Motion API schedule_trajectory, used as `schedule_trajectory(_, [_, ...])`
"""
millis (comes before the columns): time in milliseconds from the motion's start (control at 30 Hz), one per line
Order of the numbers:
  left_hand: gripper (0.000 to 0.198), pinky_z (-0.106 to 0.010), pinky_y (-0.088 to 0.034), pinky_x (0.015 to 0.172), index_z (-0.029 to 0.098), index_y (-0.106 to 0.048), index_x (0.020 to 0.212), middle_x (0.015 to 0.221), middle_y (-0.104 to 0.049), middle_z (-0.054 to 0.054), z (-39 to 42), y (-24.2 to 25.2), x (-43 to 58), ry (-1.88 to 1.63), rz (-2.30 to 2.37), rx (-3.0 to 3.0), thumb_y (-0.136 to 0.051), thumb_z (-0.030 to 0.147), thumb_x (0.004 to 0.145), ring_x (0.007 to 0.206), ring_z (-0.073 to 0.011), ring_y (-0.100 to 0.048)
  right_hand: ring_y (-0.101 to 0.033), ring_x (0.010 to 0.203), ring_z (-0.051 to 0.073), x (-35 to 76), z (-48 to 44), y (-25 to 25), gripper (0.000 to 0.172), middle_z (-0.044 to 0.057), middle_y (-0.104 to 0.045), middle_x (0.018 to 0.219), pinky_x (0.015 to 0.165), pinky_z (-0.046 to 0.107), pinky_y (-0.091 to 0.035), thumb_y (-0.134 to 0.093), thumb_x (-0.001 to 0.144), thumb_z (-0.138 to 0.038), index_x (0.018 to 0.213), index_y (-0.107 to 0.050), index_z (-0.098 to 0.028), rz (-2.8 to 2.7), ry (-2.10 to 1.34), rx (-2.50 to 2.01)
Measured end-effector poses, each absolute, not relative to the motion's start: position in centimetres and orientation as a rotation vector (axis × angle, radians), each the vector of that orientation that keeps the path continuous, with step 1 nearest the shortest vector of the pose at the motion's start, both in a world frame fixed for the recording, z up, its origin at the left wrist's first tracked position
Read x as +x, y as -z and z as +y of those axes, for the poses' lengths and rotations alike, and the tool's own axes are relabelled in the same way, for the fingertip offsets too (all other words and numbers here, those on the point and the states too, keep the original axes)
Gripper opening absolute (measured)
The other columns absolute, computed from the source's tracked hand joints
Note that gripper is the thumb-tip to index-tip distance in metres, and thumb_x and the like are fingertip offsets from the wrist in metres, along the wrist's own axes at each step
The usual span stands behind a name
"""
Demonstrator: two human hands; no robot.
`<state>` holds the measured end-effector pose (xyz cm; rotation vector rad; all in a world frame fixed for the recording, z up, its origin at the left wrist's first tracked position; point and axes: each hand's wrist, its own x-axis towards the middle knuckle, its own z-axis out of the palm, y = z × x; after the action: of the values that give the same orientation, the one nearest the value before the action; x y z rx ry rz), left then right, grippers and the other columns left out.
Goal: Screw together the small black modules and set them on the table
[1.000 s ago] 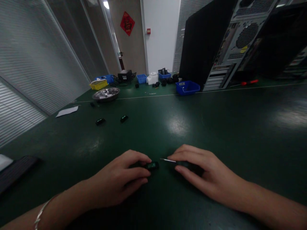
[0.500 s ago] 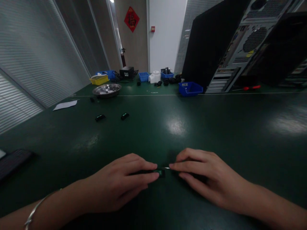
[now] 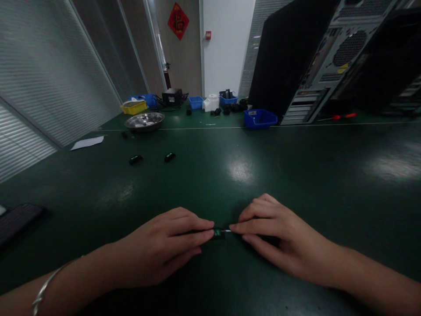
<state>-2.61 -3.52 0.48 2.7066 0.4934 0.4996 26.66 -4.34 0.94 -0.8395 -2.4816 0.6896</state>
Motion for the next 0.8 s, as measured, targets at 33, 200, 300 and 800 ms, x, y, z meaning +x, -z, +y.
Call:
schedule_trajectory(33, [0.039, -0.036, -0.055, 0.095, 0.014, -0.053, 0.138, 0.132, -0.062, -0.014, -3.52, -0.48, -2.63, -0.501, 0.492, 2.703, -0.051, 0.009, 0.099, 0.111, -0.0227, -0.061, -0.061, 0.090, 0.018, 26.62, -4.30, -0.91, 0.029, 0.003, -0.068, 0.098, 0.081, 0.037, -0.038, -0.056, 0.098, -0.013, 0.121, -0.068, -0.025, -2.472, -0.703, -0.842])
schedule_trajectory(200, [0.039, -0.036, -0.055, 0.096, 0.015, -0.053, 0.138, 0.132, -0.062, -0.013, -3.48, -0.43, -2.68, -0.484, 0.491, 2.698, -0.050, 0.009, 0.099, 0.110, -0.0226, -0.061, -0.062, 0.091, 0.018, 26.53, -4.39, -0.92, 0.029, 0.003, -0.068, 0.099, 0.081, 0.036, -0.039, -0.057, 0.097, -0.013, 0.120, -0.068, -0.025, -2.448, -0.747, -0.856])
schedule_trajectory(300, [0.040, -0.037, -0.055, 0.096, 0.015, -0.052, 0.139, 0.133, -0.062, -0.013, -3.44, -0.32, -2.69, -0.495, 0.489, 2.700, -0.051, 0.009, 0.099, 0.111, -0.0229, -0.061, -0.062, 0.092, 0.017, 26.53, -4.51, -0.98, 0.029, 0.003, -0.069, 0.100, 0.082, 0.035, -0.040, -0.057, 0.097, -0.013, 0.121, -0.068, -0.026, -2.420, -0.781, -0.848])
schedule_trajectory(800, [0.040, -0.037, -0.055, 0.089, 0.017, -0.052, 0.137, 0.121, -0.066, -0.013, -3.76, -0.95, -2.47, -0.509, 0.510, 2.705, -0.052, 0.009, 0.098, 0.103, -0.0232, -0.062, -0.065, 0.095, 0.019, 26.85, -4.47, -0.39, 0.025, 0.005, -0.072, 0.103, 0.083, 0.034, -0.046, -0.057, 0.097, -0.013, 0.117, -0.068, -0.022, -2.307, -0.740, -0.847])
